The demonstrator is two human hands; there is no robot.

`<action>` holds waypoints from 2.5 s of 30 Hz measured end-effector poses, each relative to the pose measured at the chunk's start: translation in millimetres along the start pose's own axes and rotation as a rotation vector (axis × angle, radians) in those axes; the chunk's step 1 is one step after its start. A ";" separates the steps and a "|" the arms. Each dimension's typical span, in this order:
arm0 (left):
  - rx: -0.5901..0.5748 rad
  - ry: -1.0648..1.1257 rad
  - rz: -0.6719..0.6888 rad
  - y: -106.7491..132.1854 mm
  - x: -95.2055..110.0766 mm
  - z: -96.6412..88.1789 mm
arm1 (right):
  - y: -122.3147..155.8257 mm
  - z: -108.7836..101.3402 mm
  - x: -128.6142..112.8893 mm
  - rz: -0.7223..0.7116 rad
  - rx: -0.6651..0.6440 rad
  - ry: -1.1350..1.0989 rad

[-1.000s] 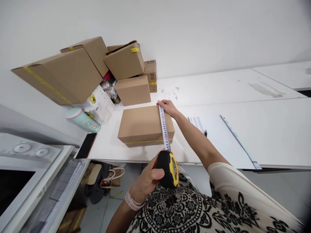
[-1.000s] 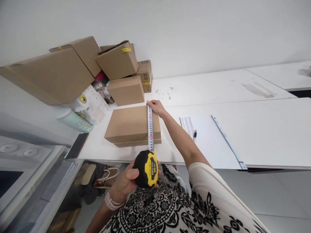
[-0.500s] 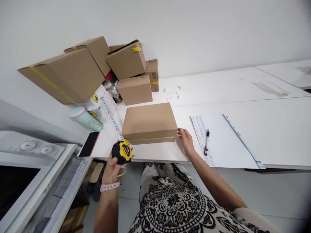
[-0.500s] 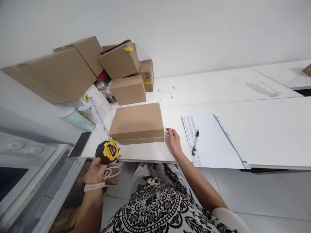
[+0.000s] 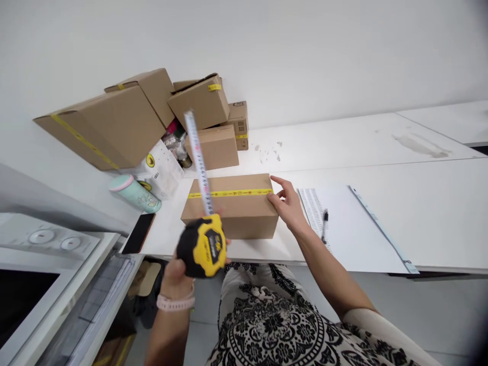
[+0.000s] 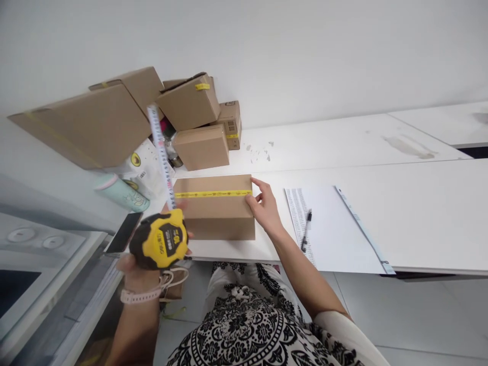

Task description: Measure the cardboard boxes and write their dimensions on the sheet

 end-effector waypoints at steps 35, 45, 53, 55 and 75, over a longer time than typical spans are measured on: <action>-0.395 0.339 -0.324 27.6 -83.0 125.3 | -134.5 13.4 -4.7 0.185 -0.238 -0.212; -0.380 0.405 -0.273 30.7 -80.8 128.4 | -132.1 11.0 -4.0 0.174 -0.262 -0.190; -0.320 0.340 -0.322 34.0 -81.9 123.5 | -129.6 12.4 -5.5 0.178 -0.256 -0.224; -0.329 0.342 -0.290 33.6 -80.5 122.9 | -130.0 11.9 -4.6 0.175 -0.254 -0.220; -0.353 0.130 -0.276 26.7 -54.9 112.1 | -45.0 -7.6 -72.2 -0.261 -0.108 -0.039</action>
Point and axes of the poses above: each hand's wrist, its own y-axis away from the middle knuckle, its own z-axis out of the palm, x = y × z, the point moved 4 cm from there along -y, towards the middle knuckle, and after that the axes turned 15 degrees about -x, right-handed, at the moved point
